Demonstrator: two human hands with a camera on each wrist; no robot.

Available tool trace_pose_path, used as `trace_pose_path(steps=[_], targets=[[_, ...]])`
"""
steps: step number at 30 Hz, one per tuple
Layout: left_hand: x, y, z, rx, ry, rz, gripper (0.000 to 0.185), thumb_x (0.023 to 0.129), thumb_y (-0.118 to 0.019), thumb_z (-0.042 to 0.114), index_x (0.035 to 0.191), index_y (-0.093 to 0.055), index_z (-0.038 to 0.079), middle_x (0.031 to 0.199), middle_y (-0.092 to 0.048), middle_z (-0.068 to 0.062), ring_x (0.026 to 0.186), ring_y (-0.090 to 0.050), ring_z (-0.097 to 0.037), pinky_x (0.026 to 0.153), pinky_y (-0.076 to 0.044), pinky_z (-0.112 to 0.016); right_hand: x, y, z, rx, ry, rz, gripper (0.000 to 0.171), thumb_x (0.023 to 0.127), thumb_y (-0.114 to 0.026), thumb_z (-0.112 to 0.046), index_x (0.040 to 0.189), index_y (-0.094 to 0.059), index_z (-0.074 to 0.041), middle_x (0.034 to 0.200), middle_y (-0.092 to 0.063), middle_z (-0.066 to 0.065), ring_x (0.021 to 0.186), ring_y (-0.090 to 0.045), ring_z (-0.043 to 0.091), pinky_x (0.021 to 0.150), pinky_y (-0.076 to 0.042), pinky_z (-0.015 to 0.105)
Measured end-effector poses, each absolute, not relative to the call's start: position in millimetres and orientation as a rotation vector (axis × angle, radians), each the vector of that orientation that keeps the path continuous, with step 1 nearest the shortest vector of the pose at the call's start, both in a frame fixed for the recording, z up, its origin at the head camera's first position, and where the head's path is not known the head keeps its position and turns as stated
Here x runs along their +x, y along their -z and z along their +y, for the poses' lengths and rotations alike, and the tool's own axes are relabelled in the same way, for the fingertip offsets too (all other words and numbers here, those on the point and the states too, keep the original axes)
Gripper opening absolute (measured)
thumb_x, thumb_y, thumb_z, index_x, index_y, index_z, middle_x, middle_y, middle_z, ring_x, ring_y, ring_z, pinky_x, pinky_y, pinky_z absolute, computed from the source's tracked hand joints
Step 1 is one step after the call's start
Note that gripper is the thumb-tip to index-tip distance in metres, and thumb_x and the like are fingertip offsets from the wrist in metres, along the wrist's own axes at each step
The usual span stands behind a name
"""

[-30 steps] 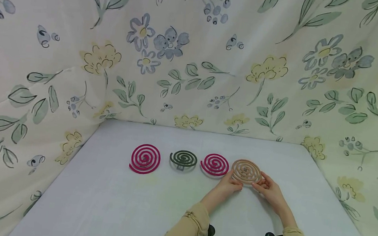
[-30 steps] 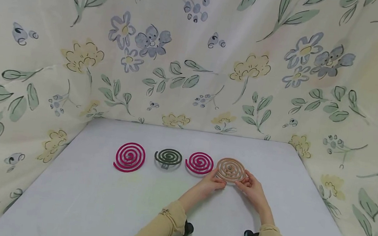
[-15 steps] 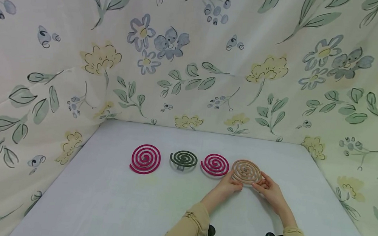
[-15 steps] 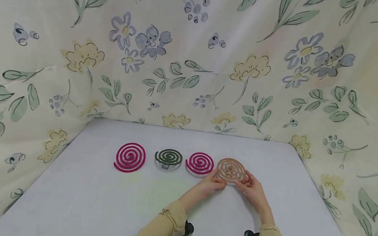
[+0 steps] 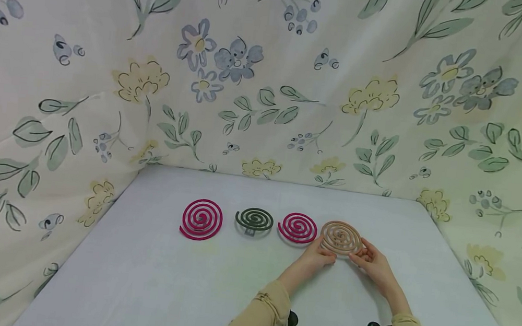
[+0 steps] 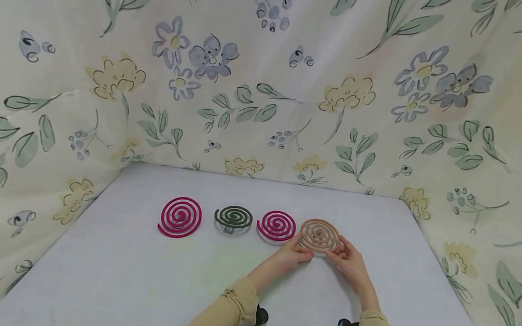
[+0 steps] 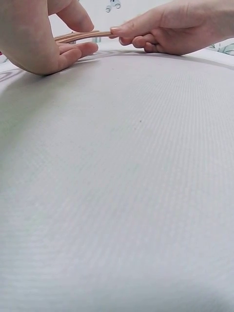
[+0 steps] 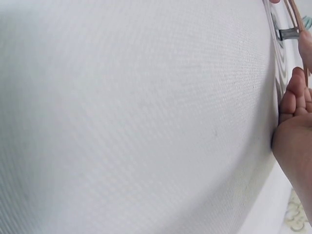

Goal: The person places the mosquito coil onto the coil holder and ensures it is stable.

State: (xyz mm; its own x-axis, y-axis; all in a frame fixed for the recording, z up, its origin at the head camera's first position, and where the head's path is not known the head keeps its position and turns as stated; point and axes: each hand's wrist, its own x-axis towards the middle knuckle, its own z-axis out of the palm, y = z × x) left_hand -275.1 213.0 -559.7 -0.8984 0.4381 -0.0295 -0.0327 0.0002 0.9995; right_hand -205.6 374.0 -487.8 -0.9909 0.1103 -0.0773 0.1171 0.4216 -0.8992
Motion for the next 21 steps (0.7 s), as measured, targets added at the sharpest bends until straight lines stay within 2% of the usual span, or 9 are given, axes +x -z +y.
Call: trace_pose_path(steps=[1, 5, 13, 15, 21], targets=[[-274.7, 558.3, 209.9, 0.402, -1.971, 1.909, 0.081, 0.083, -0.072, 0.009, 0.149, -0.025, 0.007, 0.088, -0.071, -0.008, 0.081, -0.069, -0.016, 0.074, -0.054, -0.026, -206.0, 488.7, 374.7, 0.212, 1.673, 2.642, 0.077, 0.090, -0.065, -0.015, 0.146, -0.019, 0.009, 0.094, -0.050, -0.001, 0.070, -0.046, -0.003, 0.063, -0.042, 0.014], [-250.9, 510.8, 192.8, 0.295, -1.942, 1.874, 0.076, 0.084, -0.066, -0.002, 0.147, -0.025, 0.001, 0.094, -0.070, -0.017, 0.087, -0.069, -0.023, 0.079, -0.054, -0.028, -206.8, 490.8, 376.1, 0.208, 1.678, 2.643, 0.076, 0.089, -0.065, -0.016, 0.146, -0.020, 0.008, 0.094, -0.050, -0.001, 0.071, -0.046, -0.003, 0.064, -0.043, 0.015], [-277.0, 562.5, 212.0, 0.404, -1.950, 1.937, 0.081, 0.083, -0.071, 0.006, 0.148, -0.024, 0.004, 0.085, -0.070, -0.009, 0.078, -0.068, -0.017, 0.072, -0.054, -0.026, -205.9, 490.0, 375.4, 0.212, 1.673, 2.649, 0.075, 0.089, -0.065, -0.016, 0.146, -0.021, 0.007, 0.094, -0.051, -0.002, 0.071, -0.046, -0.004, 0.064, -0.042, 0.014], [-269.9, 547.8, 207.7, 0.364, -1.928, 1.939, 0.080, 0.084, -0.069, 0.003, 0.149, -0.023, 0.004, 0.089, -0.070, -0.012, 0.082, -0.069, -0.019, 0.076, -0.054, -0.028, -206.2, 490.1, 375.4, 0.214, 1.670, 2.647, 0.075, 0.090, -0.065, -0.015, 0.146, -0.021, 0.007, 0.094, -0.051, -0.002, 0.071, -0.046, -0.004, 0.063, -0.042, 0.014], [-240.7, 494.6, 188.2, 0.296, -1.935, 1.923, 0.067, 0.086, -0.062, -0.005, 0.143, -0.029, -0.006, 0.094, -0.069, -0.022, 0.084, -0.069, -0.022, 0.078, -0.054, -0.028, -207.7, 492.4, 376.6, 0.227, 1.668, 2.630, 0.074, 0.091, -0.064, -0.014, 0.146, -0.019, 0.008, 0.097, -0.051, 0.001, 0.070, -0.046, -0.003, 0.063, -0.042, 0.015]])
